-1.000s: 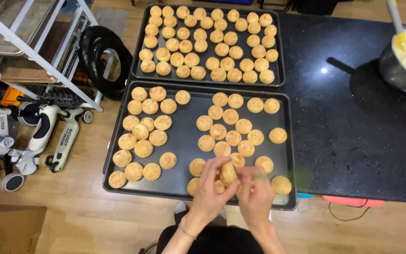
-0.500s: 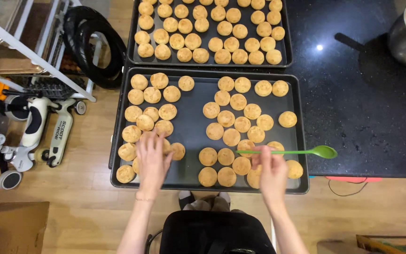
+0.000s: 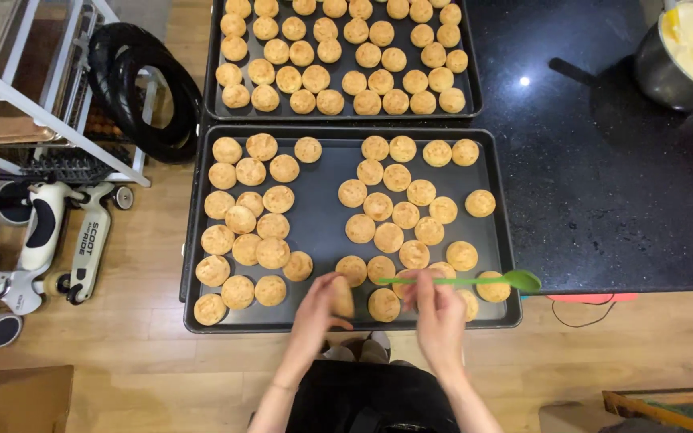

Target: Moving trays of baked goods from a cooling rack to a counter and marking each item with a spoon.

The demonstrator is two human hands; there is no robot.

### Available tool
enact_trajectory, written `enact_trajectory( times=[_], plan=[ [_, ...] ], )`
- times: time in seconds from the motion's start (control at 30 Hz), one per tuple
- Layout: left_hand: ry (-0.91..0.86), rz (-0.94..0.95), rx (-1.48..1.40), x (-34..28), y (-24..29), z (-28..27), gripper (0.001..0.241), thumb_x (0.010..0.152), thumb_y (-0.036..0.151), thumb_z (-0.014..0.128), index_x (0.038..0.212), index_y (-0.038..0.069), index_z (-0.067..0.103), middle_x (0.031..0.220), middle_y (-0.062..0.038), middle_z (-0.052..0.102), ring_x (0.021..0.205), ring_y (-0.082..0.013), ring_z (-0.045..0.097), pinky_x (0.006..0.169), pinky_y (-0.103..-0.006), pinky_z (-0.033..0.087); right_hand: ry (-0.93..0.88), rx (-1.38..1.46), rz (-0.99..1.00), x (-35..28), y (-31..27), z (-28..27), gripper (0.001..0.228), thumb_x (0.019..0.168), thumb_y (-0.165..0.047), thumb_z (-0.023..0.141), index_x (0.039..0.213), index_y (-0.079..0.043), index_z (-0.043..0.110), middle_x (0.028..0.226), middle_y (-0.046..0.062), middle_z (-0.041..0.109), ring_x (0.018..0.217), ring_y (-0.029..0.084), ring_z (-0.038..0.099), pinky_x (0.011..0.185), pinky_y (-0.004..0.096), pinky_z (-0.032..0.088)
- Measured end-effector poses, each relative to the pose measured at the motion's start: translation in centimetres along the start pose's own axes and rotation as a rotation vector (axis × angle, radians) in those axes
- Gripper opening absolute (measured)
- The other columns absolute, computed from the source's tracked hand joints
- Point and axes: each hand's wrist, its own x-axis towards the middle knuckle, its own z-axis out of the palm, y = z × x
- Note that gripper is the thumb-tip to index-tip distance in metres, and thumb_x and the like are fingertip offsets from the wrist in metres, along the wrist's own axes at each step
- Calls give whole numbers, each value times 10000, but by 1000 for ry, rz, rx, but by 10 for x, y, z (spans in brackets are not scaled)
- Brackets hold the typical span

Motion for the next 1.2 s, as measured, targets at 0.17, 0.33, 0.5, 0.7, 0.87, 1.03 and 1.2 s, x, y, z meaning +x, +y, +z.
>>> enact_trajectory(
  times=[0.17, 0.33, 0.5, 0.7, 0.87, 1.03, 1.2],
  plan=[
    [-63, -129, -718, -21, 43, 12, 618, 990, 466, 295, 1017, -33, 659, 772, -222, 655, 493, -228, 431, 436, -339, 289, -147, -31, -381, -14, -24, 26, 317, 1045, -119, 443, 917, -19, 715, 668, 53, 677, 688, 175, 657, 708, 318, 509],
    [56, 98, -450, -30, 72, 22, 508, 1072, 336, 279, 860, 43, 636, 625, -107, 537, 407, -131, 405, 303, -242, 220, -233, -101, -684, -16, -32, 33, 232, 1035, -76, 484, 949, 23, 675, 815, 87, 685, 680, 189, 624, 660, 299, 518],
    [12, 217, -181, -44, 93, 24, 514, 1031, 379, 309, 949, 55, 700, 814, -91, 697, 600, -133, 520, 511, -266, 383, -279, -181, -650, -16, -10, 32, 208, 1016, -108, 542, 980, 7, 711, 928, 102, 729, 837, 240, 661, 748, 342, 535],
    [-148, 108, -475, -44, 85, 21, 414, 984, 396, 496, 1165, 43, 615, 1240, -118, 642, 904, -208, 649, 640, -355, 541, -130, 141, -201, -19, -7, 30, 406, 1056, -259, 460, 990, 10, 757, 834, 90, 657, 628, 180, 600, 532, 291, 511],
    [-73, 325, -96, -59, 79, 13, 481, 896, 238, 723, 1330, 112, 556, 1452, -80, 578, 1167, -154, 642, 950, -261, 537, -101, -219, -784, -23, 8, 21, 117, 995, -70, 590, 1032, -12, 685, 979, 106, 663, 814, 224, 600, 755, 301, 496],
    [-268, 469, -213, -61, 46, 10, 526, 869, 201, 790, 1331, 78, 569, 1367, -114, 558, 1276, -230, 569, 1076, -349, 483, -201, 367, 281, -12, 8, 19, 417, 1072, -324, 508, 808, -34, 650, 599, 12, 391, 559, 103, 330, 532, 243, 265],
    [104, 508, 528, -29, 16, -29, 537, 792, 308, 833, 1268, 177, 625, 1287, -50, 576, 1216, -213, 568, 848, -400, 596, -125, 166, 115, -12, 32, 8, 417, 1059, -265, 469, 901, 9, 741, 850, 99, 732, 598, 136, 574, 562, 261, 457]
  ],
)
